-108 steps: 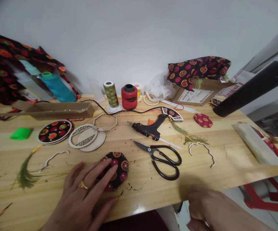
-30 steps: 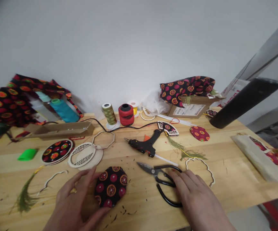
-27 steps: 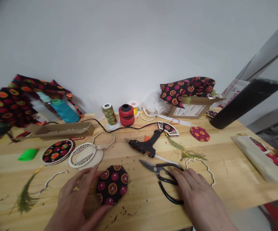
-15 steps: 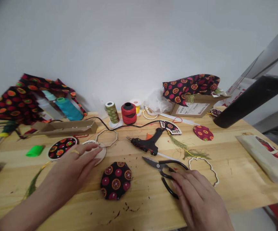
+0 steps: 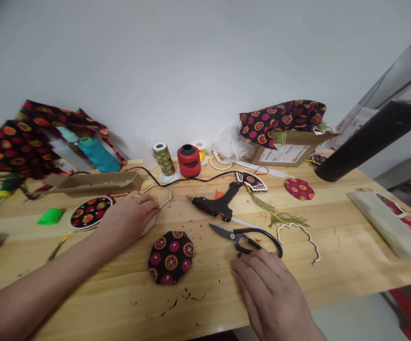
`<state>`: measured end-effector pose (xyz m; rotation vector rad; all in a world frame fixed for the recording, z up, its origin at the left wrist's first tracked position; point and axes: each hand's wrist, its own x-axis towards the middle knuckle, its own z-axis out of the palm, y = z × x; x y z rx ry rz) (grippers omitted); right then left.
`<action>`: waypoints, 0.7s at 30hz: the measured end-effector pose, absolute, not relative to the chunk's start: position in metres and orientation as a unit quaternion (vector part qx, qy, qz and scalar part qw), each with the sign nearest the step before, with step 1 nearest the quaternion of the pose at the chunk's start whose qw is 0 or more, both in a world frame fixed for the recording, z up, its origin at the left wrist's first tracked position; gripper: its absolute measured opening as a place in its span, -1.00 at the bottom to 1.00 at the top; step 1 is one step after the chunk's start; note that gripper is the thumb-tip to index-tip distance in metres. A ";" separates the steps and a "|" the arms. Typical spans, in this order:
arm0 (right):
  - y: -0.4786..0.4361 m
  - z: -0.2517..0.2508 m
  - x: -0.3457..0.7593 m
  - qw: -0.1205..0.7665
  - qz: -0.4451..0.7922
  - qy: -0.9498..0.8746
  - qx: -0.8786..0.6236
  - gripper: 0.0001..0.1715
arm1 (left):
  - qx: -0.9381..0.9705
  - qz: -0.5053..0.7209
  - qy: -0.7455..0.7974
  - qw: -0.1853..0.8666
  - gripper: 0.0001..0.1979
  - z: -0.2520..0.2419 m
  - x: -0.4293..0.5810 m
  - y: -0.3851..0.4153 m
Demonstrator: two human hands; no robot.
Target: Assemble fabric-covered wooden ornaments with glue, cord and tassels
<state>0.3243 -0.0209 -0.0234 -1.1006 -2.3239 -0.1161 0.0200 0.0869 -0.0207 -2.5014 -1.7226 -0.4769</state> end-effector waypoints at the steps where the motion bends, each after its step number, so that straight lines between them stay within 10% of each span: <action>1: -0.021 -0.023 0.323 0.285 -0.044 -0.866 -0.409 -0.74 | -0.823 -0.134 -0.551 0.041 -0.70 -0.018 0.019 0.086; 21: -0.005 -0.021 0.251 0.419 0.305 -0.634 -0.574 -0.82 | -0.905 -0.258 -0.326 0.089 -0.63 -0.031 0.025 -0.021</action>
